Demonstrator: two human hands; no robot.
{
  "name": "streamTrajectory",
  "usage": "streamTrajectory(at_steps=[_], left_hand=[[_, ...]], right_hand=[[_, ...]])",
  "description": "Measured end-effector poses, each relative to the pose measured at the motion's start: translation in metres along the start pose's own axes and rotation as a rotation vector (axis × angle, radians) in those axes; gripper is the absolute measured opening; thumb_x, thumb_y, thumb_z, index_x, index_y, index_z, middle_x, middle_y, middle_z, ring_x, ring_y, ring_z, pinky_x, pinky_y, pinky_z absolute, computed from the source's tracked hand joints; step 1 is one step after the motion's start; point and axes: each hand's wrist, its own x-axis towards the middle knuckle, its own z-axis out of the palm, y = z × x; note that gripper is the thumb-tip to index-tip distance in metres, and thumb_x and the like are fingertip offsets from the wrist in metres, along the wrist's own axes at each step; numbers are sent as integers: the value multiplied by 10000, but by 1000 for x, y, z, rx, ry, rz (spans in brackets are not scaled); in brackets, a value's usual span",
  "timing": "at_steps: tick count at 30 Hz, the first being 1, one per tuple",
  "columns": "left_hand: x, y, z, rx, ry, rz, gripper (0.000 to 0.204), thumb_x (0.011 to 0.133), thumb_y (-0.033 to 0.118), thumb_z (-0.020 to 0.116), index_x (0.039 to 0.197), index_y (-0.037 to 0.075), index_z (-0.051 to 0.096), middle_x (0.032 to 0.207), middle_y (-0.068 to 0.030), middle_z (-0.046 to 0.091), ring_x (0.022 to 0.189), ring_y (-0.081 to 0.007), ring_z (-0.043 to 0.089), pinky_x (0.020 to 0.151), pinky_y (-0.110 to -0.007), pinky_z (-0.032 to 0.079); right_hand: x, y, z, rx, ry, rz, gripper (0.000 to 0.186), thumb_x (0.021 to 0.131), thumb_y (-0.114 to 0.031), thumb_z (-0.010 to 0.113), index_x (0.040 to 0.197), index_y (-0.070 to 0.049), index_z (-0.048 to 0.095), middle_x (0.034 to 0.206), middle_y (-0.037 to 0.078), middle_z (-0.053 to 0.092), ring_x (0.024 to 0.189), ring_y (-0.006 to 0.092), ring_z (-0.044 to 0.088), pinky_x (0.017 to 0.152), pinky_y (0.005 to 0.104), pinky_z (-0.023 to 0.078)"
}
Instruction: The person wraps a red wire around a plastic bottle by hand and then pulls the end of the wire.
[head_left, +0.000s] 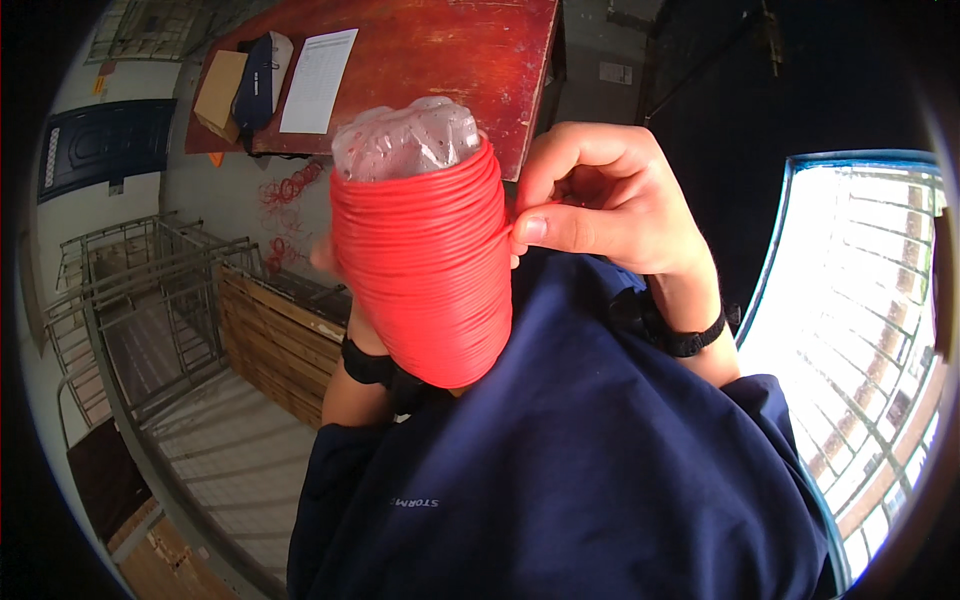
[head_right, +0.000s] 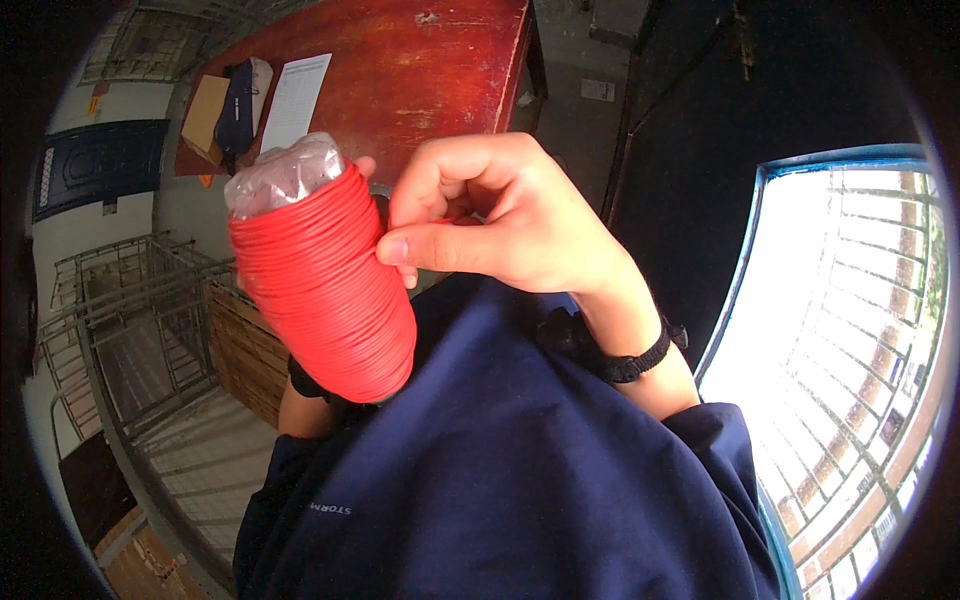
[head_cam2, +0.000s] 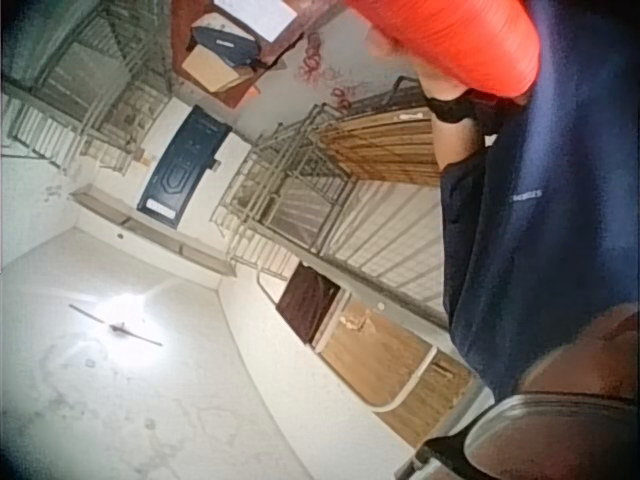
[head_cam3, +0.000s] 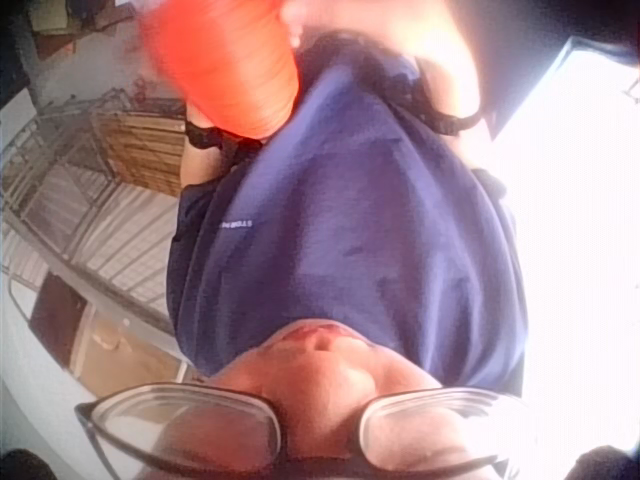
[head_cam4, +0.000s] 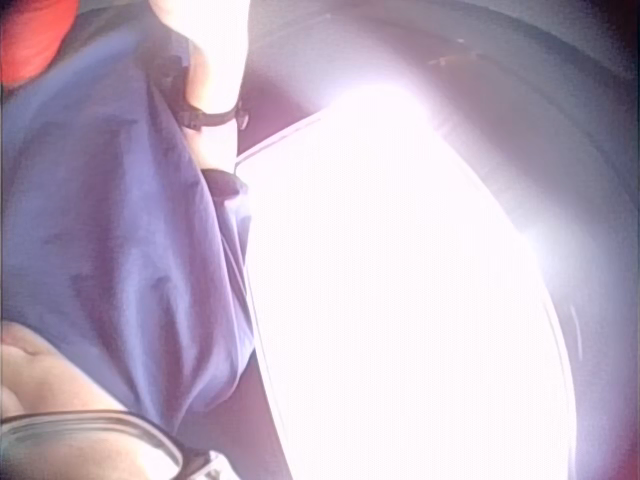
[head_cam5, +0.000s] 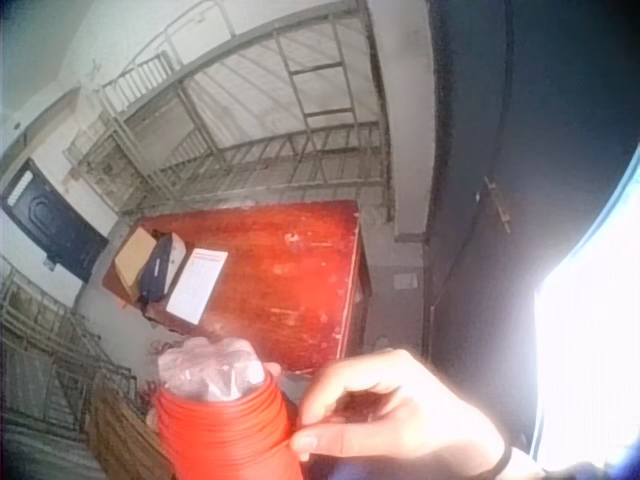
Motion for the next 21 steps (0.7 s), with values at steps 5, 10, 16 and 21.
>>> streamTrajectory(at_steps=[5, 10, 16, 21], left_hand=[[2, -1, -13, -154, -166, -156, 1090, 709, 675, 701, 1440, -28, 302, 1346, -261, 485, 1012, -331, 634, 823, -414, 575], [3, -5, 11, -123, -3, -1, 1082, 697, 680, 707, 1441, -3, 322, 1372, -233, 479, 915, -326, 671, 827, -416, 577], [-3, -3, 2, 144, 103, -58, 1034, 743, 780, 571, 1381, -20, 420, 1312, -167, 553, 1082, -263, 610, 961, -377, 494], [-4, 0, -14, 76, 40, -94, 1034, 771, 820, 488, 1367, -25, 440, 1288, -160, 573, 1132, -254, 590, 987, -373, 475]], right_hand=[[0, -1, -3, -37, 36, 38, 177, 811, 46, 735, 929, 19, 606, 837, 64, 643, 752, 105, 627, 668, 220, 510], [-1, -3, -5, 0, 29, 79, 165, 802, 51, 742, 906, 17, 619, 838, 43, 640, 731, 83, 605, 665, 215, 503], [-1, -5, -3, -51, 62, 107, 116, 808, 42, 741, 859, 16, 641, 833, 46, 643, 744, 85, 597, 645, 214, 475], [0, 2, 3, -85, 128, -38, 87, 820, -20, 756, 848, -20, 674, 702, -29, 615, 621, 22, 523, 567, 184, 408]])
